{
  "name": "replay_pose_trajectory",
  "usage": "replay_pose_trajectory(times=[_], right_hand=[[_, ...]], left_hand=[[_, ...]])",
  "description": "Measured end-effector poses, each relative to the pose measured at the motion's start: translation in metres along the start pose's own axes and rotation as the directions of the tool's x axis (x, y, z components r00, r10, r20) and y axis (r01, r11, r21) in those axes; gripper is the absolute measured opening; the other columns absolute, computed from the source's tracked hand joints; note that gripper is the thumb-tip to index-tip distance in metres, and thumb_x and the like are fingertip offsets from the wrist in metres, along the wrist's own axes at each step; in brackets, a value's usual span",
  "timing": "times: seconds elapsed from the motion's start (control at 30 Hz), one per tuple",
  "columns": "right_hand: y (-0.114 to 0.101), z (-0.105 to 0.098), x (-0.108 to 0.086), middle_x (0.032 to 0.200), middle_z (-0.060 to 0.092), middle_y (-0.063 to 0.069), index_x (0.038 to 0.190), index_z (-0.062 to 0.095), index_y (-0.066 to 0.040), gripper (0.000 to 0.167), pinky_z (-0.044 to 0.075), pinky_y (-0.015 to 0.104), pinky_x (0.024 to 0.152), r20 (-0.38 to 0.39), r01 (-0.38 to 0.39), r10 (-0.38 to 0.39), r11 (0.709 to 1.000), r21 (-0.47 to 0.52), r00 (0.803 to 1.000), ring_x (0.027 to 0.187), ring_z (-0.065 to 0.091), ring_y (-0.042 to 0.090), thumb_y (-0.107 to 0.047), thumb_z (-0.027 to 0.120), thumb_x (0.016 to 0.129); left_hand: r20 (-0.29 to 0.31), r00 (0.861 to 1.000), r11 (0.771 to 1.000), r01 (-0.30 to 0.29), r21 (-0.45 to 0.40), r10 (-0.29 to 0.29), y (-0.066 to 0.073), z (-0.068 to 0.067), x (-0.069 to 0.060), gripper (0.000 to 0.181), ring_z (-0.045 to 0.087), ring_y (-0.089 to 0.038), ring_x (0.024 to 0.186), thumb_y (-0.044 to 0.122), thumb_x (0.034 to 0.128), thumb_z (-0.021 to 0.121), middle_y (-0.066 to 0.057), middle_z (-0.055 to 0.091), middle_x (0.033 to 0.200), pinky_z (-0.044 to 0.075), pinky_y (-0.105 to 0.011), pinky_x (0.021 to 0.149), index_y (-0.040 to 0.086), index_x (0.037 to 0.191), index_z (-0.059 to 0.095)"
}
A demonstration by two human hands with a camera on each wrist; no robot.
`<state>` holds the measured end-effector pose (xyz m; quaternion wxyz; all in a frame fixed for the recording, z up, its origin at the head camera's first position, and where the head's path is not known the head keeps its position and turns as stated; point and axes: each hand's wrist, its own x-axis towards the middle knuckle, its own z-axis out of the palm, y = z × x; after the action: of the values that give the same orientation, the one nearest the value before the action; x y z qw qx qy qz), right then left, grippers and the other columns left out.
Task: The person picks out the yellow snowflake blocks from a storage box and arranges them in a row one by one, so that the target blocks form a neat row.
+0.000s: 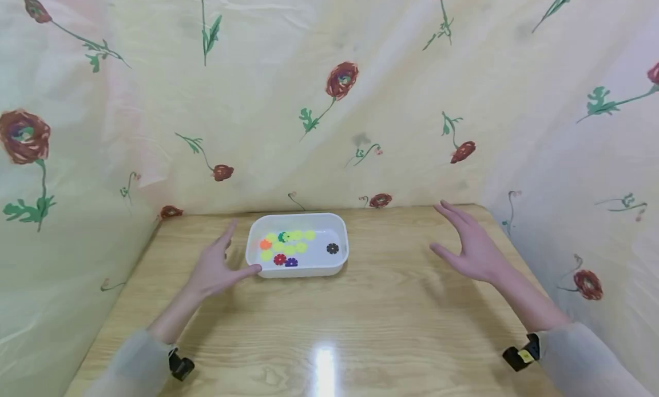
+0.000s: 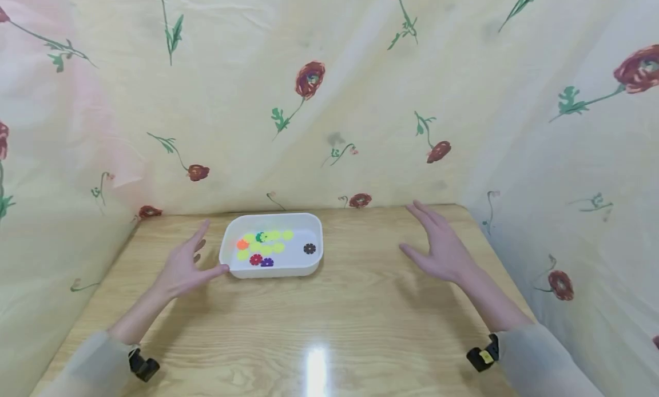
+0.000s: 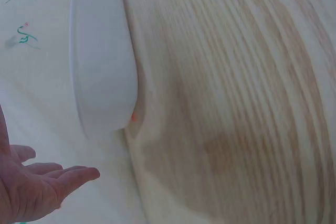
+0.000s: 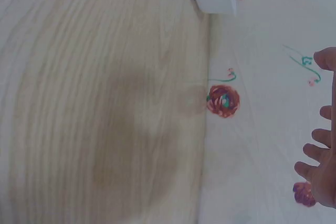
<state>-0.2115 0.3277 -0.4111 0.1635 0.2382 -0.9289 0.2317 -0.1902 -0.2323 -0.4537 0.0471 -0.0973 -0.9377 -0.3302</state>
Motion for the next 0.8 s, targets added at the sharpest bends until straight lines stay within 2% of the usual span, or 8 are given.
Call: replay_pose_trajectory(times=[0.1,0.2,0.4,0.67,0.8], right_hand=[[-0.007,0.002,0.01,0.165,0.042,0.027,0.161,0.043,-0.006,0.082,0.038,0.078,0.107,0.003,0.013,-0.013,1.0,0.006,1.0,0.146,0.042,0.056,-0.025,0.081,0.091],[-0.013,0.007,0.02,0.166,0.043,0.026,0.161,0.043,-0.007,0.081,0.038,0.077,0.109,0.011,0.025,-0.025,1.0,0.019,1.0,0.147,0.041,0.055,-0.024,0.08,0.092],[-0.027,0.021,0.044,0.164,0.046,0.026,0.159,0.046,-0.004,0.076,0.042,0.073,0.111,0.004,0.102,-0.102,0.994,0.035,0.995,0.145,0.047,0.052,-0.02,0.08,0.093],[-0.043,0.038,0.066,0.156,0.056,0.025,0.154,0.054,-0.004,0.062,0.049,0.066,0.109,-0.014,0.162,-0.162,0.986,0.048,0.987,0.139,0.056,0.048,-0.014,0.075,0.096],[-0.048,0.046,0.075,0.154,0.059,0.022,0.15,0.058,-0.004,0.057,0.051,0.063,0.11,-0.014,0.169,-0.169,0.984,0.057,0.986,0.139,0.058,0.044,-0.015,0.075,0.097]], left_hand=[[-0.003,0.999,0.998,0.047,-0.05,-0.047,-0.001,0.006,0.002,0.124,0.048,-0.057,0.144,0.061,0.0817,0.085,-0.028,0.027,0.173,0.047,-0.068,0.111,0.008,0.171,0.017],[-0.001,0.996,0.991,0.089,-0.1,-0.09,-0.002,0.011,0.005,0.127,0.052,-0.054,0.142,0.061,0.0794,0.088,-0.028,0.025,0.173,0.052,-0.062,0.109,0.007,0.171,0.019],[0.006,0.989,0.974,0.147,-0.173,-0.149,-0.005,0.021,0.013,0.128,0.055,-0.049,0.14,0.057,0.0769,0.092,-0.03,0.028,0.171,0.051,-0.055,0.111,0.003,0.169,0.022],[0.011,0.982,0.959,0.186,-0.215,-0.188,-0.002,0.032,0.019,0.128,0.052,-0.048,0.144,0.057,0.0732,0.095,-0.028,0.033,0.17,0.048,-0.054,0.115,0.0,0.166,0.028],[-0.007,0.982,0.953,0.18,-0.243,-0.187,-0.002,0.039,0.022,0.127,0.058,-0.047,0.139,0.05,0.072,0.097,-0.024,0.033,0.172,0.055,-0.051,0.108,0.001,0.167,0.028]])
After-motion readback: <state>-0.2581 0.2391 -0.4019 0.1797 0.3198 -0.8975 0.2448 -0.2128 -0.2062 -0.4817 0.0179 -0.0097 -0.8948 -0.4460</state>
